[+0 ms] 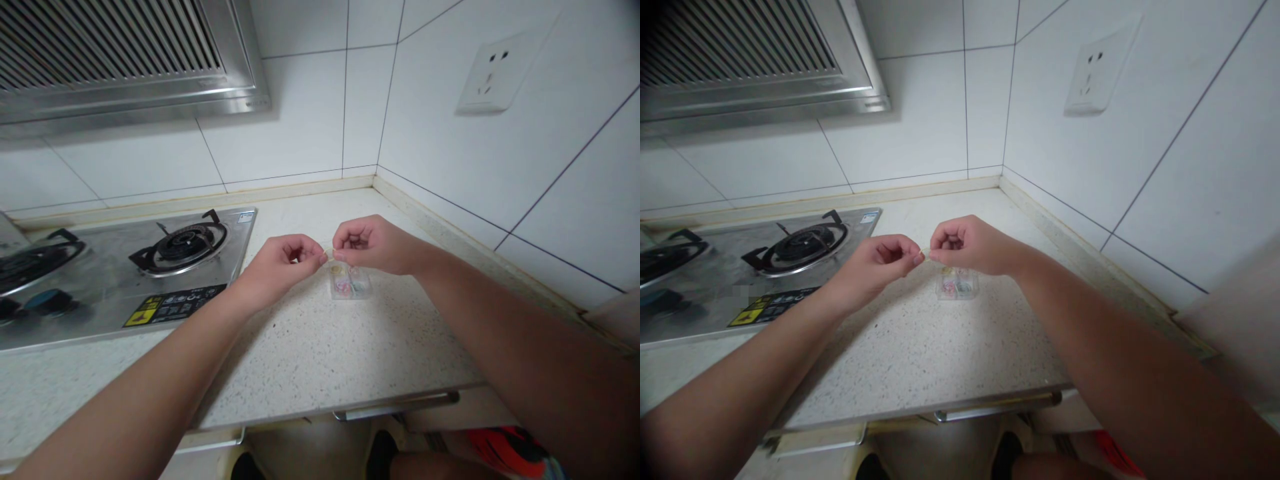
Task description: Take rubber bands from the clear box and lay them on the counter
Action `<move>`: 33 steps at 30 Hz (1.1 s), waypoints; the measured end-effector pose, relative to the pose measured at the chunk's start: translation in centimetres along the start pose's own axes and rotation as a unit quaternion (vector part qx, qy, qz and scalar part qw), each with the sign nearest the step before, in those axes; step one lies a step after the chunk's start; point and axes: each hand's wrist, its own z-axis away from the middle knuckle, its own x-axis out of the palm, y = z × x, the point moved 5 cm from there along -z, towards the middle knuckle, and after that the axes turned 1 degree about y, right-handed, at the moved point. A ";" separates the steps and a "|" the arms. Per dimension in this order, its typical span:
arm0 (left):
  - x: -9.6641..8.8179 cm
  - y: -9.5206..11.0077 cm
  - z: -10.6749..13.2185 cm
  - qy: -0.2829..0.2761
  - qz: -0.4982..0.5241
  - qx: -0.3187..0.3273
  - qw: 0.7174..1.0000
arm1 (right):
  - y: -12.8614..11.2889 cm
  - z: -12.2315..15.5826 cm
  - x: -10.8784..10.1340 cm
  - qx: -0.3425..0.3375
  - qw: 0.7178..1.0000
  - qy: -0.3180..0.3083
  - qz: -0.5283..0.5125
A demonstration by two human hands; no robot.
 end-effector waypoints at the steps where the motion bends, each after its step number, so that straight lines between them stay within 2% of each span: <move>1: 0.0 0.0 0.0 -0.002 0.003 -0.001 1.000 | 0.0 0.0 0.0 -0.001 1.000 -0.002 -0.002; 33: 0.2 0.6 0.2 -0.006 0.005 0.003 1.000 | -1.0 0.1 0.1 -0.022 1.000 -0.009 -0.018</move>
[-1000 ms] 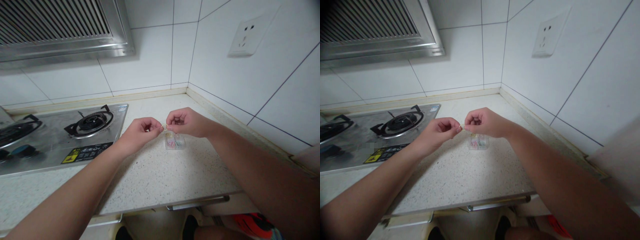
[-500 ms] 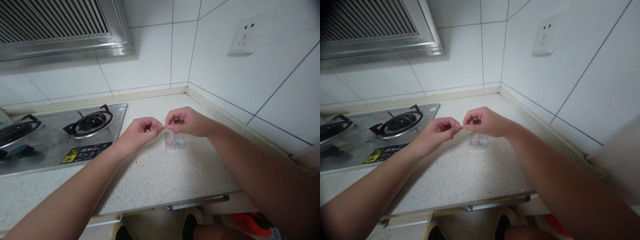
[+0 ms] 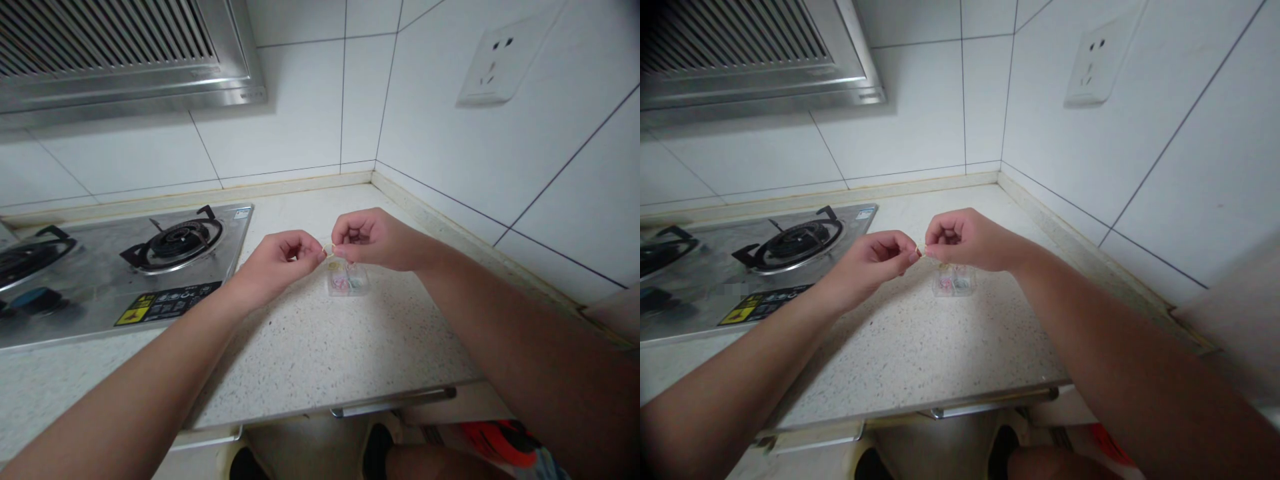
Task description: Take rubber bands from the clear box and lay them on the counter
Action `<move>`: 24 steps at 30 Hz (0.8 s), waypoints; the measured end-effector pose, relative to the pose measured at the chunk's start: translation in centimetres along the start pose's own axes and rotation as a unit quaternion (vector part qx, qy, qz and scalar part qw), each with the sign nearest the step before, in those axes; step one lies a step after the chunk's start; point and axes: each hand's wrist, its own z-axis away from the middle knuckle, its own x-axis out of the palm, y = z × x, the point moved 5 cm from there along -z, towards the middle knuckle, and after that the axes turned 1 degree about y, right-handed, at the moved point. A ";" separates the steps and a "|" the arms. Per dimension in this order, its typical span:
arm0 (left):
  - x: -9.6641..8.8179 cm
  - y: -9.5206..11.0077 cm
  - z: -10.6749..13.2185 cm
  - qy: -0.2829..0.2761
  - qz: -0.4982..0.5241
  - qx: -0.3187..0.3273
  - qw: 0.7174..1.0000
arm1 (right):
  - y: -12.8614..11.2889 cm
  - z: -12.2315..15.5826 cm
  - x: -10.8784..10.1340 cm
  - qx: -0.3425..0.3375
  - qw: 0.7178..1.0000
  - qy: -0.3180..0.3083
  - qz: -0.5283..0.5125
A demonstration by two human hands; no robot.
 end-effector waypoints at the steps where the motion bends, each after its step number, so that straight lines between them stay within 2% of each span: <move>1: 0.0 0.0 0.0 0.000 0.000 0.001 1.000 | 0.0 0.0 0.0 0.001 1.000 -0.001 0.001; 24: 0.3 0.1 0.0 -0.012 -0.008 -0.006 1.000 | -0.4 0.0 0.1 -0.003 1.000 -0.005 0.021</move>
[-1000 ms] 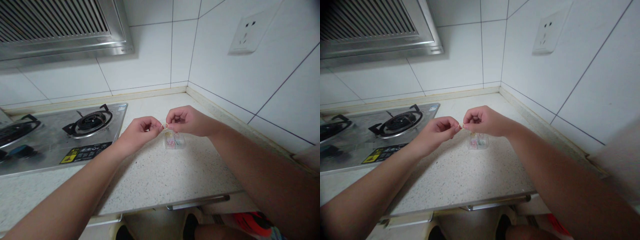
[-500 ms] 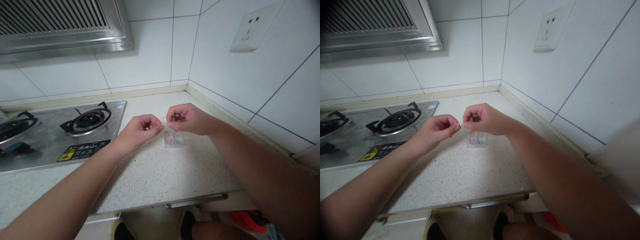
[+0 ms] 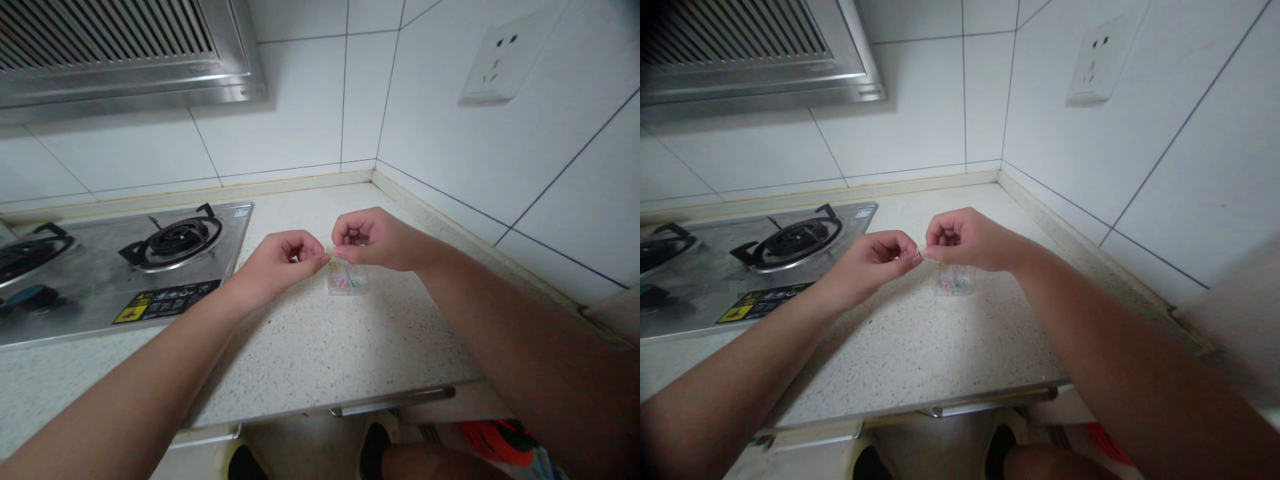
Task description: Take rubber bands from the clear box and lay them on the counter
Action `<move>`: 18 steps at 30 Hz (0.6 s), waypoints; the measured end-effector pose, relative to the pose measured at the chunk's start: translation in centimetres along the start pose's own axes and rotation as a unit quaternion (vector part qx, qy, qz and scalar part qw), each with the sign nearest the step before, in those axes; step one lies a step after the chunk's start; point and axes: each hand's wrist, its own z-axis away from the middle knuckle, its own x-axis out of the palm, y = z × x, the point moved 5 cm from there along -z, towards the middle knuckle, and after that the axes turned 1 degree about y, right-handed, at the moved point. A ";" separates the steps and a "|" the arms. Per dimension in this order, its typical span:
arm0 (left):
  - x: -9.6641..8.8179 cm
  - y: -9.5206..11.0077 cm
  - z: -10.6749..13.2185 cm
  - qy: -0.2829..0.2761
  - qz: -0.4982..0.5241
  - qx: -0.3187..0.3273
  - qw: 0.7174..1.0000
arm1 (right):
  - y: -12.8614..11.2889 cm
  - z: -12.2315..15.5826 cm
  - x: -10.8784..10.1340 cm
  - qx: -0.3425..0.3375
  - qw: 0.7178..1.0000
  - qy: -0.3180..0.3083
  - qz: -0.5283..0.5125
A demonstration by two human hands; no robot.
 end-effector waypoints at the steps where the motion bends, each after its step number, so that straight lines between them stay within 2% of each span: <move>1: 0.0 0.0 0.0 0.001 0.000 0.000 1.000 | 0.0 0.0 0.0 0.001 1.000 0.000 0.000; 18: 0.0 -0.1 0.0 0.004 0.001 0.006 1.000 | 0.2 0.0 0.1 0.009 1.000 0.001 -0.012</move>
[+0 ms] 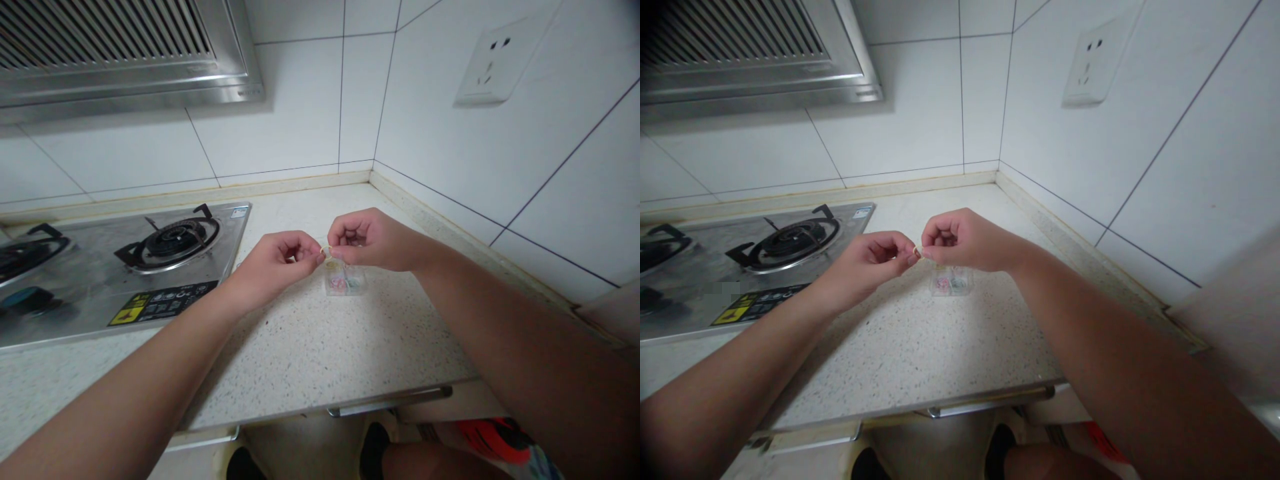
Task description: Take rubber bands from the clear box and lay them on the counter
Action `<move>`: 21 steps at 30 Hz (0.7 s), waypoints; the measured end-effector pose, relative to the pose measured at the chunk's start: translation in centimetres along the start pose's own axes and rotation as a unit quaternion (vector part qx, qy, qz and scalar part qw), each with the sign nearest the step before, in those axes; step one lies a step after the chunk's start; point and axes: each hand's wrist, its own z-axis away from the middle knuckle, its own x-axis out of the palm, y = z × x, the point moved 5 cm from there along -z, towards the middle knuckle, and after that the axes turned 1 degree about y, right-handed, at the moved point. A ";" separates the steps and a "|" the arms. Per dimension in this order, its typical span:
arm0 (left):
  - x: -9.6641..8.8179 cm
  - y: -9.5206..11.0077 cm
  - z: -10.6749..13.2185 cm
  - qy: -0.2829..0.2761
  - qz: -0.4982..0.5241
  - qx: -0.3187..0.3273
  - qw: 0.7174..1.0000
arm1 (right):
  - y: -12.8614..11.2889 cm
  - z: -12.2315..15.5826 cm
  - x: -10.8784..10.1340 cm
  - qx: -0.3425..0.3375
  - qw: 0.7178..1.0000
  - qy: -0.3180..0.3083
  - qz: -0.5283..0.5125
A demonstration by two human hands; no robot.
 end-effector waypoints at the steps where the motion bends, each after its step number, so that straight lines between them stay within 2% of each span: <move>1: 0.0 0.0 0.0 0.001 0.001 0.001 1.000 | 0.0 0.0 0.0 0.000 1.000 0.000 -0.002; 13: 0.1 0.3 0.0 -0.005 0.002 0.015 1.000 | 0.1 0.0 0.0 -0.010 1.000 -0.006 -0.009; 21: 0.0 0.3 0.0 0.008 0.017 -0.007 1.000 | -0.2 0.0 -0.4 -0.034 0.999 0.034 0.000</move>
